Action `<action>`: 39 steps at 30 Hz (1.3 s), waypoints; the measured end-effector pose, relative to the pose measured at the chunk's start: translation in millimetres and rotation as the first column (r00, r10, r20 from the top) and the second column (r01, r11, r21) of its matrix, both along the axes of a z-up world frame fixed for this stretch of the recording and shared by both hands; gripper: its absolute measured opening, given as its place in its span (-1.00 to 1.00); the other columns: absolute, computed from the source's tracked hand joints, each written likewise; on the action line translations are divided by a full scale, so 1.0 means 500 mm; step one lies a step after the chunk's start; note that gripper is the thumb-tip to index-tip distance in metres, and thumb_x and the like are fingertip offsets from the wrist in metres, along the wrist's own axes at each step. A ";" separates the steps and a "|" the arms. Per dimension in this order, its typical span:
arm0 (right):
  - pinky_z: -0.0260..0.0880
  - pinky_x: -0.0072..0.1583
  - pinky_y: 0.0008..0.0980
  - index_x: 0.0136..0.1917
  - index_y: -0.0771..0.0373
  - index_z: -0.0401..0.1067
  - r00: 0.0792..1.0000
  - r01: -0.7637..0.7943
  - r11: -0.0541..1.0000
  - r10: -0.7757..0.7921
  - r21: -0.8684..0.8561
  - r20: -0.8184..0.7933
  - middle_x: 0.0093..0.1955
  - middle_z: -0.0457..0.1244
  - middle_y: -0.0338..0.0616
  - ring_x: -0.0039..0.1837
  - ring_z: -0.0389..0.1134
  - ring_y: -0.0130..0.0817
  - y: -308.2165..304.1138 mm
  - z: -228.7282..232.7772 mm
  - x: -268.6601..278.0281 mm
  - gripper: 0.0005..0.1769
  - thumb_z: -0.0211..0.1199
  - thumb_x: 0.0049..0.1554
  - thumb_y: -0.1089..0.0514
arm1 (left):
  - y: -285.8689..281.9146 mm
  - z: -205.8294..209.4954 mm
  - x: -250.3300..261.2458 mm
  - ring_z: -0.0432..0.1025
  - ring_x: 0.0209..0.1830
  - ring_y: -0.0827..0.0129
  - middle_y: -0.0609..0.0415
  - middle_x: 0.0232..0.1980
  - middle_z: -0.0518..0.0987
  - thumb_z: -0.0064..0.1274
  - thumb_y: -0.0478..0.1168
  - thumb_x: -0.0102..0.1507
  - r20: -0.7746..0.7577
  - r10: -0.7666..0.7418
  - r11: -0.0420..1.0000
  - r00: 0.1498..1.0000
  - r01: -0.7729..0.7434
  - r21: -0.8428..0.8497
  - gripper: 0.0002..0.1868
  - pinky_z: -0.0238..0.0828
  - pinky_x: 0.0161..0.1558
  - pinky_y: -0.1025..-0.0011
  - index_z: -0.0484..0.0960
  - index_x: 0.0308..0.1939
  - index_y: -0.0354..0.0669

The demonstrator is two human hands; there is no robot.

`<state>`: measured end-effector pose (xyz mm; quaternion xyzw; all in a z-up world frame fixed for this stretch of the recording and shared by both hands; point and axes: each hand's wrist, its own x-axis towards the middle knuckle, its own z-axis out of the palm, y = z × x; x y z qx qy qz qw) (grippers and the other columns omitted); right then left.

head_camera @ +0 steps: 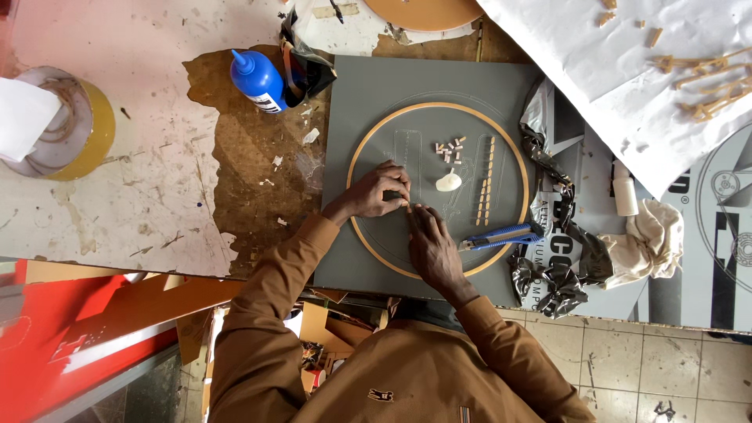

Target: The person assembles small cylindrical wooden pieces on a gray circular board with a printed pattern. They apply glue from a white bottle to the pieces and place them into designated slots, occasionally using a blue utility knife to trim or adjust the pieces. The process is repeated multiple times across the board.

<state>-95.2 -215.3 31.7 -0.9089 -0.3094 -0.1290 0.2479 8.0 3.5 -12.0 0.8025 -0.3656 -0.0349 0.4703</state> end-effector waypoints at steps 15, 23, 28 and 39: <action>0.44 0.20 -0.06 0.42 0.27 0.40 1.000 0.023 0.999 -0.022 -0.031 0.010 0.26 0.23 0.08 0.40 0.26 0.11 0.009 0.008 -0.001 -0.50 0.12 0.21 0.22 | -0.008 0.016 -0.005 0.40 -0.02 0.13 0.11 -0.16 0.47 0.25 -0.22 0.22 -0.023 0.051 0.998 0.998 -0.051 0.025 -0.92 0.32 0.10 0.16 0.68 -0.35 -0.07; 0.44 0.17 -0.05 0.44 0.24 0.39 0.999 0.042 0.998 -0.043 -0.046 -0.011 0.31 0.21 0.07 0.43 0.24 0.10 0.010 -0.003 -0.005 -0.47 0.13 0.20 0.22 | -0.008 0.004 -0.006 0.40 -0.01 0.12 0.10 -0.14 0.47 0.24 -0.19 0.23 -0.003 0.047 0.998 0.999 -0.047 0.044 -0.91 0.31 0.11 0.16 0.67 -0.35 -0.06; 0.43 0.17 -0.05 0.41 0.27 0.40 0.999 0.033 0.999 -0.034 -0.041 -0.002 0.29 0.21 0.09 0.40 0.25 0.11 0.013 -0.004 -0.003 -0.48 0.16 0.17 0.23 | -0.009 0.002 0.001 0.39 -0.03 0.08 0.09 -0.17 0.44 0.24 -0.19 0.22 0.022 0.038 0.997 0.999 -0.039 0.060 -0.90 0.31 0.07 0.12 0.66 -0.37 -0.05; 0.41 0.20 -0.04 0.34 0.33 0.44 0.999 0.032 0.999 -0.032 -0.033 0.016 0.26 0.22 0.13 0.40 0.24 0.14 0.011 -0.015 -0.004 -0.52 0.16 0.15 0.26 | -0.011 -0.004 0.007 0.39 -0.03 0.09 0.10 -0.18 0.44 0.26 -0.17 0.23 0.009 0.005 0.998 1.000 -0.005 0.068 -0.91 0.29 0.12 0.11 0.70 -0.38 0.02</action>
